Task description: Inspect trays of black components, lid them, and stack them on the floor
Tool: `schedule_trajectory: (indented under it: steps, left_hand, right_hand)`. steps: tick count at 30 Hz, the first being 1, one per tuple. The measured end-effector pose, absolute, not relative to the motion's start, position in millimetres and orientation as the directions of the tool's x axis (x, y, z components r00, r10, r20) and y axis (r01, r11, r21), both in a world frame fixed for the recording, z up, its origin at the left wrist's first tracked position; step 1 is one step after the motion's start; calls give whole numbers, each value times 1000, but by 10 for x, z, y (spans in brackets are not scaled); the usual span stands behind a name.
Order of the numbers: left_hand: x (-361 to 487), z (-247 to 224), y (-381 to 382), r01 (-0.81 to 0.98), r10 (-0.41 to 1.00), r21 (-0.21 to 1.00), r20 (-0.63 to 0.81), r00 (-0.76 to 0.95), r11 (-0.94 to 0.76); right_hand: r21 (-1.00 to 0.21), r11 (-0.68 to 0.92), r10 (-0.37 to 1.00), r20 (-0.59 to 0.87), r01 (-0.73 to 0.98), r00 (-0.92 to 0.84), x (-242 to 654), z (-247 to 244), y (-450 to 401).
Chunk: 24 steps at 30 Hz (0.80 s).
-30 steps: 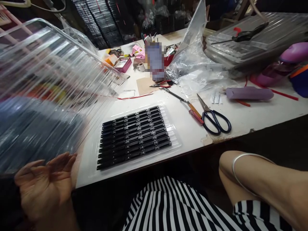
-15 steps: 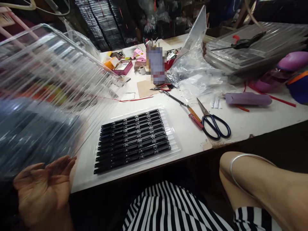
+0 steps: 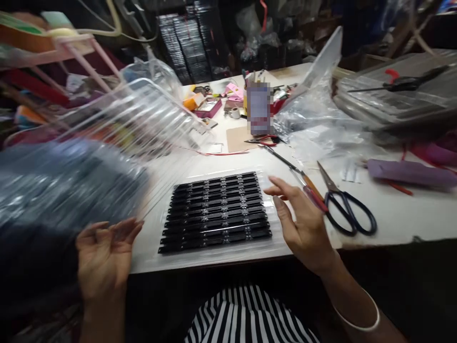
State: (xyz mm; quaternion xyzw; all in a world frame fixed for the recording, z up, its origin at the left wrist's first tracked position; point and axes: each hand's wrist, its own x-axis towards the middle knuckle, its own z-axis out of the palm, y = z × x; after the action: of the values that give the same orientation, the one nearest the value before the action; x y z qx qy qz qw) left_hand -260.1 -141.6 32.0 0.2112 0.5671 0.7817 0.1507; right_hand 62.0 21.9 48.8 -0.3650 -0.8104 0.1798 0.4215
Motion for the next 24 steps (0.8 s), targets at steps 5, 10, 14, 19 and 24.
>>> schedule_trajectory:
  steps: [5,10,14,19,24]
  left_hand:
    - [-2593,383,-1417,-10,474,928,180,-862,-372]
    - [-2581,451,-1452,-29,493,913,193,-848,-408]
    - [-2574,516,-1493,-79,549,919,159,-821,-386]
    - [-2562,560,-1521,-178,682,963,10,-731,-204]
    - [-2532,436,-1551,52,702,982,-91,-707,180]
  right_hand:
    - [-501,690,719,393,522,-573,446,159,401]
    - [-536,659,744,356,528,-566,485,147,436]
    - [-788,512,849,404,342,-340,486,347,490]
    - [-989,117,916,143,-93,-374,450,549,615]
    - [-994,-89,888,-53,-58,-456,517,506,562]
